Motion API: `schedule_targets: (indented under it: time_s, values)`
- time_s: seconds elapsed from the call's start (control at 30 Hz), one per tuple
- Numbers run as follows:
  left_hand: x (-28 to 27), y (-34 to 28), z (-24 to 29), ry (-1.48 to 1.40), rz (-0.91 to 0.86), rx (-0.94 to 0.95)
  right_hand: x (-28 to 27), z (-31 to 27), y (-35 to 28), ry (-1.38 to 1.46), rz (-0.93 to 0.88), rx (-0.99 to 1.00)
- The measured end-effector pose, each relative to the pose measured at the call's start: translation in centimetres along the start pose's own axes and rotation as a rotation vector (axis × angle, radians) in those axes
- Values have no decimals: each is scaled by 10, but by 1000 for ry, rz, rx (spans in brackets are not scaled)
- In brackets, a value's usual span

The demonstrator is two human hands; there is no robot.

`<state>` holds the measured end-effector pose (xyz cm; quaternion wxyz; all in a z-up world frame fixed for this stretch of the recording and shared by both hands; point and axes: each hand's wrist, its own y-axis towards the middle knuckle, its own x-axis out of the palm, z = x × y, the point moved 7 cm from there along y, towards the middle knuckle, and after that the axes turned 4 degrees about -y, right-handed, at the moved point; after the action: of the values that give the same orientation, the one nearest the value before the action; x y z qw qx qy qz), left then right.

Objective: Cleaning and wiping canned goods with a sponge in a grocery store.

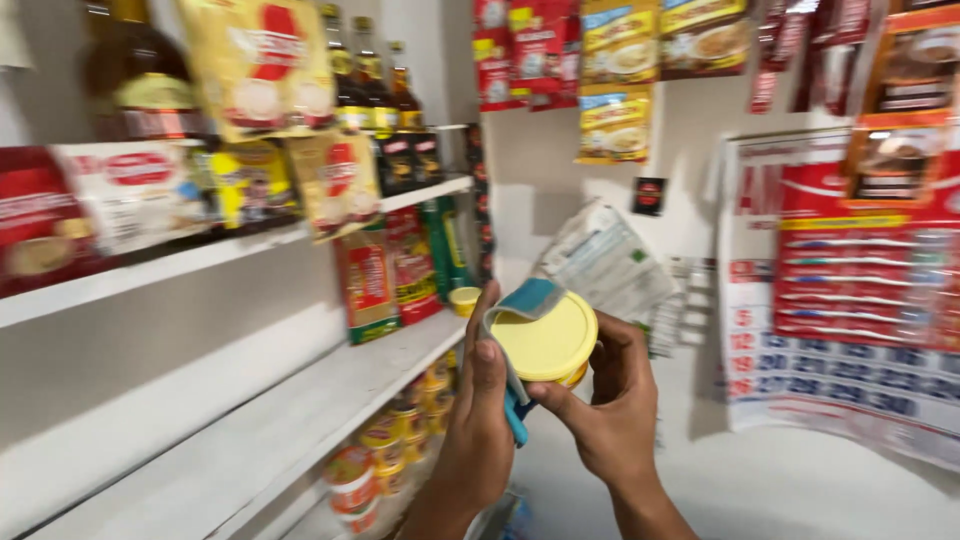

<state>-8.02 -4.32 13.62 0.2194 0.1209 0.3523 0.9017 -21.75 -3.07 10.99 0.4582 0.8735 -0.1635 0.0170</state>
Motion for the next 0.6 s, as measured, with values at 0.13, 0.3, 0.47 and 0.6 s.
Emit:
schedule_targets:
  time_s: [0.13, 0.3, 0.47, 0.6]
  values:
    - [23, 6, -10, -126, -74, 47, -27, -4, -1, -123, 67, -19]
    - [57, 14, -17, -295, -193, 84, -73, -11, -4, -253, 184, -12]
    - [103, 19, -30, -449, -272, 42, -126, -25, -18, -68, 187, 57]
    - [143, 15, -39, -608, -376, 12, -164, -47, -36, -158, 278, 58]
